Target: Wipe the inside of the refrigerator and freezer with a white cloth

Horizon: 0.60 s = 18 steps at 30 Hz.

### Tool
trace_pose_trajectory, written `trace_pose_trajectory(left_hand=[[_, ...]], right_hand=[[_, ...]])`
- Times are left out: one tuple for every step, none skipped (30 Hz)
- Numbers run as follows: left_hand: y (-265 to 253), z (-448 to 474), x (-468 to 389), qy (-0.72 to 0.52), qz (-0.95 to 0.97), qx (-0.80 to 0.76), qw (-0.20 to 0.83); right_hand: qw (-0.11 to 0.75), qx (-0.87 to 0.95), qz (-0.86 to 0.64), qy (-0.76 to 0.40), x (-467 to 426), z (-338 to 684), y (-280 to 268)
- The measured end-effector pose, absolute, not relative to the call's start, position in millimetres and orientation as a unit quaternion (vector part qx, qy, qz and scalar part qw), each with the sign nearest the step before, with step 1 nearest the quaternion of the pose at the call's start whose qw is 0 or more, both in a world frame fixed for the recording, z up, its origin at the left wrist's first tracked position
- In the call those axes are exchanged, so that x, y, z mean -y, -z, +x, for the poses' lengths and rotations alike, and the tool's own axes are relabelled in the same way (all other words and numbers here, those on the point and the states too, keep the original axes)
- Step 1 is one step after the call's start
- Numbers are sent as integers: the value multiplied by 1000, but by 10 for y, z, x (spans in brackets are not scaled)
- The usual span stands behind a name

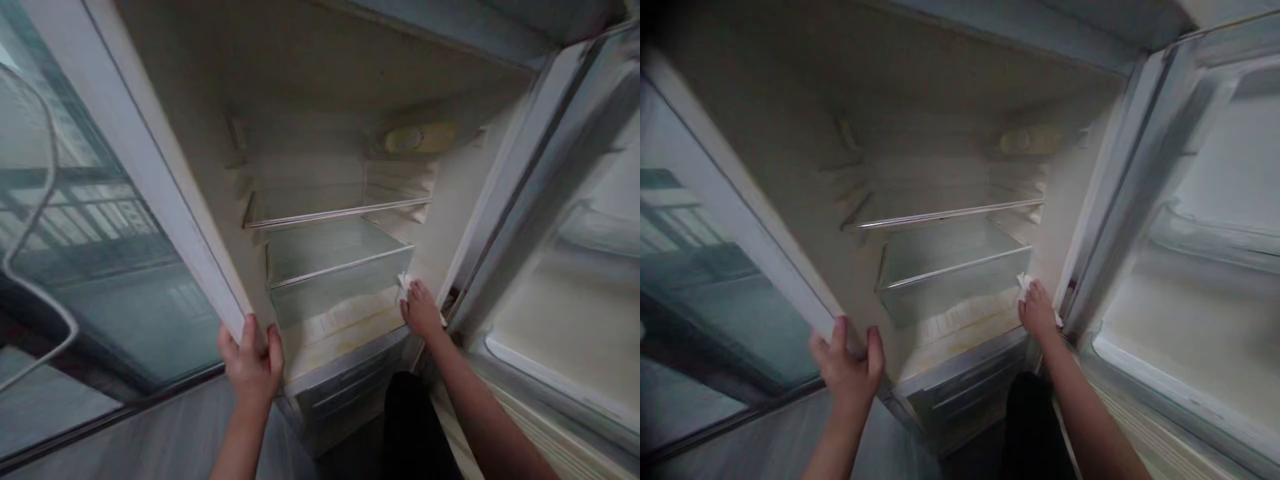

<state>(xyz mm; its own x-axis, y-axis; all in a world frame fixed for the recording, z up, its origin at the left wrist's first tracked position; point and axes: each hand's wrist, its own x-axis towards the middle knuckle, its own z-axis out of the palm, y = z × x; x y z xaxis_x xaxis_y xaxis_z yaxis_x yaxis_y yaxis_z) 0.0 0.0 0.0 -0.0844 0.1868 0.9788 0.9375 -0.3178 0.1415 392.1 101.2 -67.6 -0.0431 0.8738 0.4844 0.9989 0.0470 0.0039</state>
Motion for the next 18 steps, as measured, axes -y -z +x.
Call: trace_pose_trajectory(left_hand=[[-7, 3, 5, 559, -588, 474, 342], [-15, 7, 11, 559, -589, 470, 347], [-23, 12, 17, 560, -589, 467, 350], [-31, 19, 24, 561, -588, 464, 352], [-40, 26, 30, 563, -587, 463, 353], [-48, 33, 36, 566, -585, 462, 352], [-54, 39, 40, 568, -585, 461, 350], [-59, 44, 41, 570, -584, 462, 347], [-62, 48, 39, 571, -583, 463, 345], [-63, 49, 35, 572, -583, 463, 344], [-64, 48, 29, 572, -583, 463, 344], [-66, 47, 23, 571, -584, 463, 344], [-68, 45, 18, 570, -585, 463, 344], [-72, 43, 14, 568, -587, 462, 345], [-77, 42, 13, 567, -590, 461, 345], [-83, 40, 14, 565, -592, 461, 344], [-89, 39, 18, 563, -594, 460, 344], [-94, 38, 22, 562, -596, 458, 344]], right_hand=[[181, 696, -674, 168, -986, 3919, 697], [183, 695, -677, 161, -959, 3909, 715], [187, 697, -676, 153, -932, 3883, 732], [193, 701, -671, 144, -904, 3836, 746], [200, 709, -664, 133, -873, 3764, 758], [209, 719, -652, 122, -838, 3663, 768], [220, 731, -636, 113, -797, 3531, 778], [231, 746, -616, 104, -748, 3371, 787], [243, 757, -598, 98, -690, 3184, 795], [256, 771, -575, 92, -621, 2976, 800], [263, 791, -546, 80, -542, 2755, 802], [270, 809, -517, 64, -451, 2527, 799], [277, 825, -491, 47, -353, 2303, 791], [282, 842, -459, 29, -249, 2091, 777], [288, 858, -425, 14, -144, 1900, 760], [292, 871, -396, -2, -45, 1738, 741], [296, 877, -377, -13, 43, 1611, 720], [301, 880, -367, -22, 113, 1522, 701]])
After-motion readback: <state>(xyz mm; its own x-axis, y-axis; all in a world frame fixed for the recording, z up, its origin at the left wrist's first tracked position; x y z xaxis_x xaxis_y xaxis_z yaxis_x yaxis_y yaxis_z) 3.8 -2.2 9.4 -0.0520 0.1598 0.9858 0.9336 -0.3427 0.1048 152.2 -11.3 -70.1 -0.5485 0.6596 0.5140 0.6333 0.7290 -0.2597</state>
